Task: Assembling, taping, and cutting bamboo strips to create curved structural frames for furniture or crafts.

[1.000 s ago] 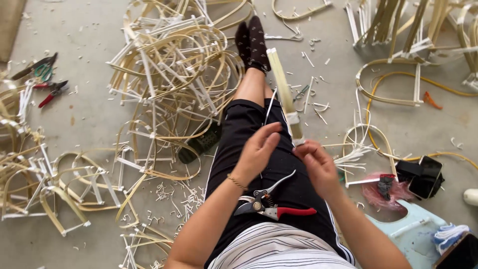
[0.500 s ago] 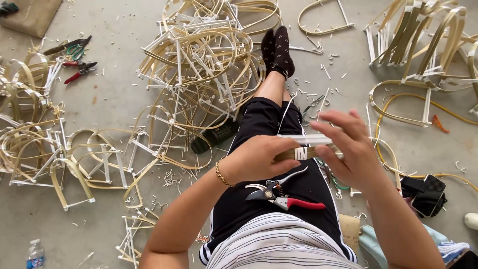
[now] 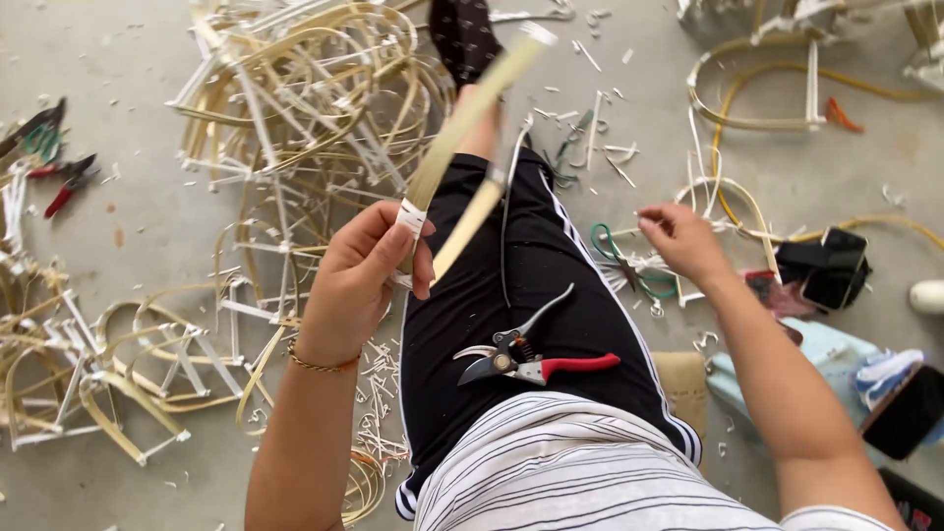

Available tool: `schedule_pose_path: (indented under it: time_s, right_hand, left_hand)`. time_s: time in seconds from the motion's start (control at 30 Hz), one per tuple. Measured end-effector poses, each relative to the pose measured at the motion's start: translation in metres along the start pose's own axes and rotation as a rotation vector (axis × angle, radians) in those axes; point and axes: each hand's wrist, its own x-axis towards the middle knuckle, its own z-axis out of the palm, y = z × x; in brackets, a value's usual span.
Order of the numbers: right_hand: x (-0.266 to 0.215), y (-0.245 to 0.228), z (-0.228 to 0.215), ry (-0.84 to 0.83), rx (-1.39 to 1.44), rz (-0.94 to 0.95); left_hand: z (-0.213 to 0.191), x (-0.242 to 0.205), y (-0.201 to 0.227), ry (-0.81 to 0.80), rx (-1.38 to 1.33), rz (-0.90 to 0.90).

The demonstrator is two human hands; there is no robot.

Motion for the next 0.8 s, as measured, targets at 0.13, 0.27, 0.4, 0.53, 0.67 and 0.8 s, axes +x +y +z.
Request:
schedule_pose_path:
  time_s: [0.13, 0.27, 0.4, 0.53, 0.67, 0.8]
  right_hand:
    - [-0.016, 0.124, 0.067, -0.116, -0.118, 0.213]
    - [-0.037, 0.166, 0.105, -0.172, -0.319, 0.321]
    - [-0.041, 0.187, 0.124, -0.077, -0.614, 0.194]
    - [-0.036, 0.201, 0.13, -0.117, -0.773, 0.142]
    - [-0.032, 0.187, 0.115, -0.279, -0.64, 0.021]
    - [-0.035, 0.082, 0.053, -0.279, -0.058, 0.109]
  left_hand:
    - [0.011, 0.027, -0.03, -0.003, 0.07, -0.099]
    - [0.014, 0.034, -0.049, 0.127, -0.05, -0.103]
    - [0.019, 0.021, -0.049, 0.092, -0.097, -0.057]
    - [0.018, 0.014, -0.047, 0.105, -0.086, -0.058]
    - [0.018, 0.016, -0.055, 0.094, -0.134, -0.014]
    - [0.017, 0.02, -0.075, 0.144, -0.197, 0.038]
